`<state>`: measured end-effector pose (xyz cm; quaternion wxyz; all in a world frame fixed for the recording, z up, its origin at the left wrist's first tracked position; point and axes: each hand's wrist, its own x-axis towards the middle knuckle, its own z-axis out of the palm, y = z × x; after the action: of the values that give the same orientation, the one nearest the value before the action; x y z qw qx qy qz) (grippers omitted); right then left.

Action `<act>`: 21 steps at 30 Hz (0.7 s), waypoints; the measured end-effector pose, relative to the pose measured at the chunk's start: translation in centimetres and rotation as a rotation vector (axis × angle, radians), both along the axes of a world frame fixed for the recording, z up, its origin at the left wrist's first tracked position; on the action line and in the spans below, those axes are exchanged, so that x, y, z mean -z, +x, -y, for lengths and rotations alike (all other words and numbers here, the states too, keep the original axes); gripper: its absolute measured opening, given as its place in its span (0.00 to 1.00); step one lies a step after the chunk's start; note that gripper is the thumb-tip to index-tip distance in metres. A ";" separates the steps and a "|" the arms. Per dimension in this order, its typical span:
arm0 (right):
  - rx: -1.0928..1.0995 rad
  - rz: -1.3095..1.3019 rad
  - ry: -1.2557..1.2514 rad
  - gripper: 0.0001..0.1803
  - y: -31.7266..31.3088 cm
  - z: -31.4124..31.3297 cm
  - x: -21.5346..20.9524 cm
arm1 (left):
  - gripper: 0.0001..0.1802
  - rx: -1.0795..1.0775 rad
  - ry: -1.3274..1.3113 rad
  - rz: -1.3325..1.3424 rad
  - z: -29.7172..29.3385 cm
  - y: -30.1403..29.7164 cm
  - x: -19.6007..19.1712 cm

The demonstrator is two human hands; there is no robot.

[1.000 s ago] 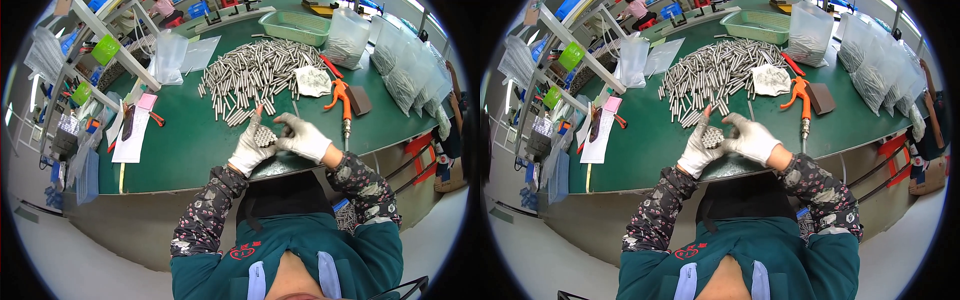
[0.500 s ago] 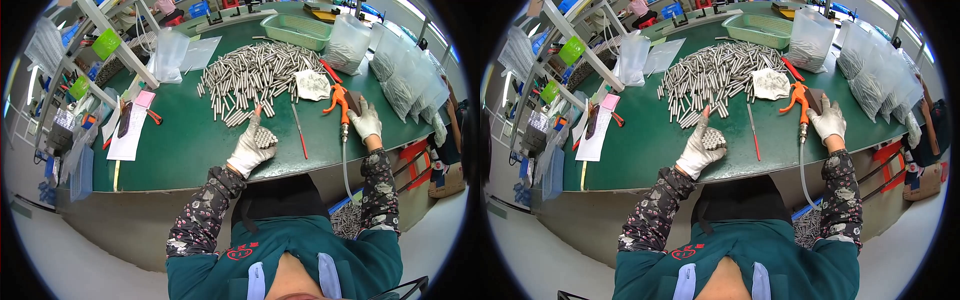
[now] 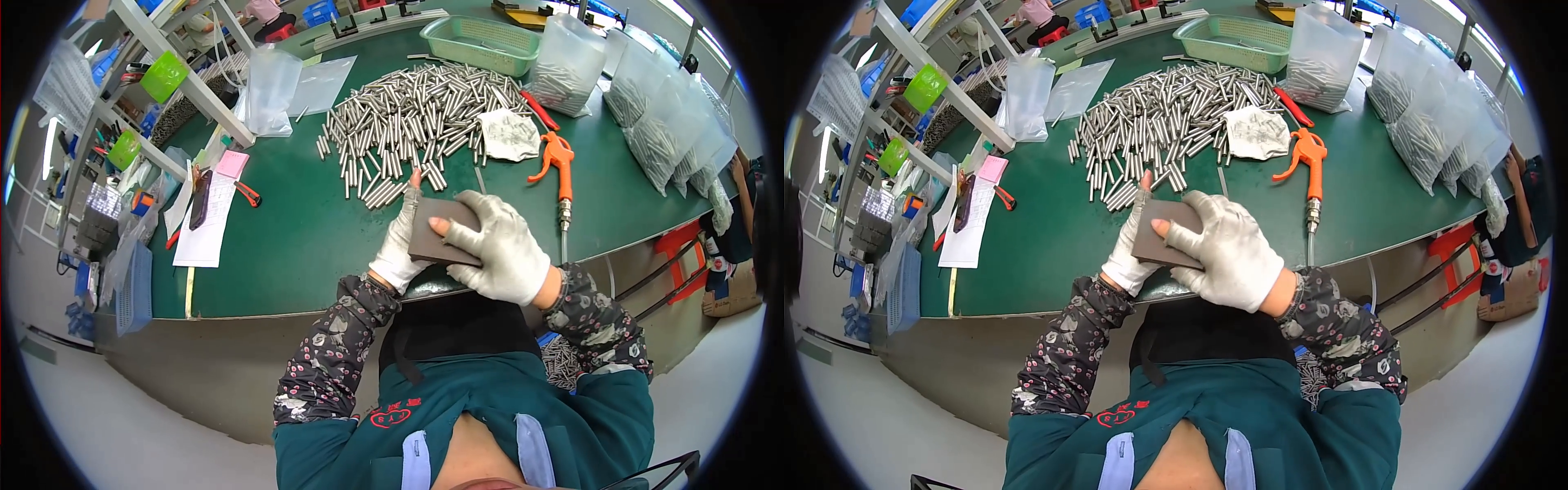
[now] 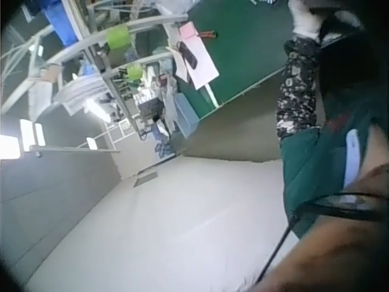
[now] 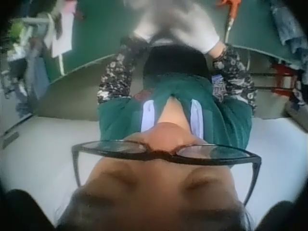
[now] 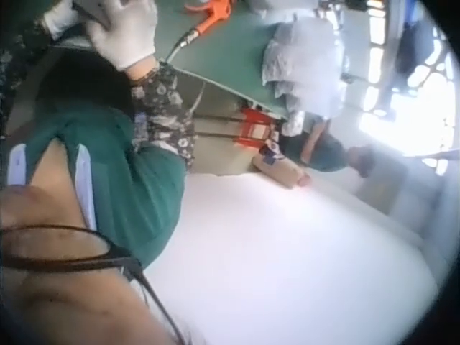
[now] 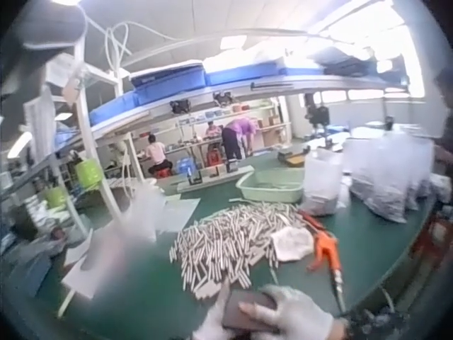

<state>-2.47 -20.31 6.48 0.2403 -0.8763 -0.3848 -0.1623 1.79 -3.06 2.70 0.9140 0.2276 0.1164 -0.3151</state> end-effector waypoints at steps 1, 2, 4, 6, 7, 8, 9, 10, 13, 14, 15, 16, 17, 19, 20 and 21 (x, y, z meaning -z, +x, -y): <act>0.044 -0.009 -0.008 0.28 0.7 0.2 0.6 | 0.58 0.022 0.005 -0.013 -0.1 0.2 0.5; 0.246 0.098 -0.044 0.27 1.8 0.8 0.7 | 0.58 -0.025 0.478 0.473 -0.3 -0.8 1.3; 0.489 0.116 0.029 0.26 4.3 2.2 -0.2 | 0.59 -0.091 1.042 0.995 -0.5 -1.5 2.2; 0.290 0.124 0.027 0.26 3.2 1.6 -0.1 | 0.59 -0.183 0.990 1.126 -0.6 -1.1 2.7; 0.137 0.120 -0.002 0.26 2.0 0.6 -0.5 | 0.59 -0.262 0.930 1.258 -0.6 -1.2 2.8; -0.020 -0.003 -0.055 0.26 1.1 -0.1 -0.8 | 0.59 -0.260 0.927 1.256 -0.7 -1.3 2.9; 0.026 0.021 -0.030 0.26 1.5 0.0 0.1 | 0.60 -0.218 0.932 1.193 -0.8 -1.4 2.9; 0.249 0.113 -0.069 0.26 2.5 0.4 0.3 | 0.60 -0.175 0.936 1.126 -0.8 -1.4 3.2; 0.401 0.174 -0.013 0.24 3.8 1.5 -0.3 | 0.60 -0.153 0.977 1.109 -0.6 -1.7 2.7; 0.223 0.127 -0.022 0.24 3.1 1.0 -0.5 | 0.60 -0.157 0.980 1.110 -0.5 -1.0 2.1; 0.051 0.072 -0.032 0.24 2.1 0.5 -0.6 | 0.60 -0.041 0.467 0.505 0.0 -0.5 0.0; -0.038 -0.008 -0.033 0.23 1.8 0.1 -0.3 | 0.60 0.067 -0.045 -0.099 0.3 -0.2 -1.1; 0.090 0.037 -0.067 0.26 2.6 0.3 0.1 | 0.60 0.071 -0.043 -0.102 0.2 -0.7 -0.2; 0.479 0.149 -0.091 0.26 4.8 1.3 -0.1 | 0.59 -0.154 0.949 1.044 -0.6 -1.7 2.3; 0.450 0.083 0.018 0.26 5.0 1.6 0.0 | 0.59 -0.171 0.954 1.095 -0.6 -1.4 3.2; 0.360 0.104 -0.019 0.25 4.0 1.3 -1.1 | 0.59 -0.102 0.933 0.987 -0.8 -1.4 3.1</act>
<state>1.51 -21.58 7.55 0.1790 -0.9235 -0.2353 -0.2442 0.42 -2.22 -0.42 0.6800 0.7092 -0.1798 -0.0477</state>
